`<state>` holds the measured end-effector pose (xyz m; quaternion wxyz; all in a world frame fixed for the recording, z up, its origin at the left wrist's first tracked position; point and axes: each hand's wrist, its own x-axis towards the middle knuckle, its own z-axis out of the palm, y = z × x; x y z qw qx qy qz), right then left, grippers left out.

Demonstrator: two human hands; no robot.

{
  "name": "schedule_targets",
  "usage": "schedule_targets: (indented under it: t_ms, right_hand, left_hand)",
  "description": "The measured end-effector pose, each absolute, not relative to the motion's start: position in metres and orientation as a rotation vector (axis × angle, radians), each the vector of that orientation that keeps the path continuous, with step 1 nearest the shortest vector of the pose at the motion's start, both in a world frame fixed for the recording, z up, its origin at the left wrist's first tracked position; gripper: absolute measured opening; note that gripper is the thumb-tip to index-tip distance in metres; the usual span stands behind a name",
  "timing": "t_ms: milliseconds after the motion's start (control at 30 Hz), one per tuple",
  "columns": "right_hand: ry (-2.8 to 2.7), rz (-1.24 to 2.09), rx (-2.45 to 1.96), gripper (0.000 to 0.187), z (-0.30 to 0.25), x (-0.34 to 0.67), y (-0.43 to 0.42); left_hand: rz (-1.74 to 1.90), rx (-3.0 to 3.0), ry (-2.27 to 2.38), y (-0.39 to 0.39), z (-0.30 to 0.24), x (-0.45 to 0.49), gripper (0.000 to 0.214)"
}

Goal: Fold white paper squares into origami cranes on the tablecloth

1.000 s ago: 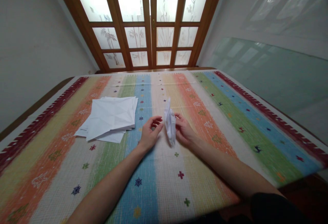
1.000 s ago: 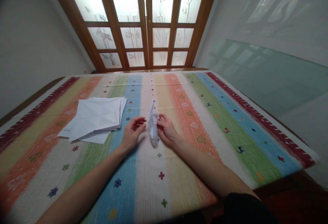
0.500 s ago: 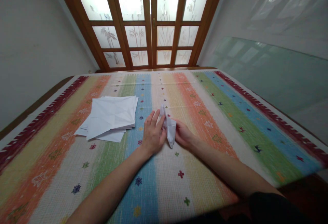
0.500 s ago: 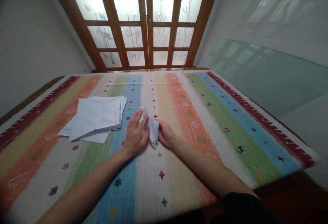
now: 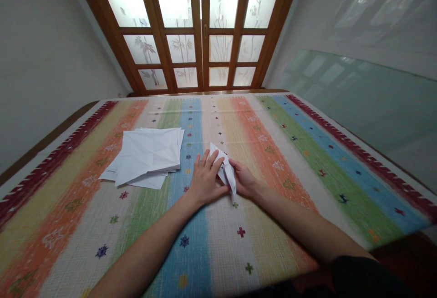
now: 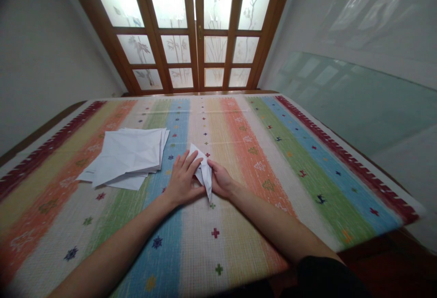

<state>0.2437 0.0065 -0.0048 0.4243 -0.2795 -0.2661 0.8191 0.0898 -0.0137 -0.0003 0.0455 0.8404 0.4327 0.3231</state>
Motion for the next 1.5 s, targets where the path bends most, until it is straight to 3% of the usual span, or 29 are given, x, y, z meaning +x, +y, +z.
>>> schedule_targets:
  t_ms: [367, 667, 900, 1000, 1200, 1333, 1500]
  right_hand:
    - [-0.535, 2.018, -0.74, 0.018, -0.003, 0.25, 0.011]
    - [-0.781, 1.888, -0.716, 0.023, -0.004, 0.25, 0.01]
    - [-0.8, 1.633, -0.837, 0.035, -0.009, 0.249, 0.012]
    - [-0.875, 1.495, -0.878, 0.031, -0.007, 0.25, 0.011]
    - [-1.501, 1.207, -0.882, 0.036, 0.003, 0.257, 0.004]
    - [-1.635, 1.194, -0.942, 0.017, 0.007, 0.258, 0.003]
    - [-1.594, 1.262, -0.952, 0.025, 0.007, 0.258, 0.007]
  left_hand:
    - [1.403, 2.138, 1.305, -0.018, 0.009, 0.088, 0.017]
    - [1.376, 1.359, 1.081, -0.004, 0.003, 0.094, 0.031]
    - [1.242, 1.265, 0.947, -0.009, 0.006, 0.098, 0.035]
    - [1.222, 1.23, 0.931, -0.009, 0.008, 0.097, 0.041]
    - [1.281, 1.315, 1.073, -0.003, 0.008, 0.093, 0.041]
    - [1.241, 1.337, 1.117, -0.001, 0.005, 0.089, 0.046]
    - [1.223, 1.246, 1.089, 0.0, 0.003, 0.086, 0.051]
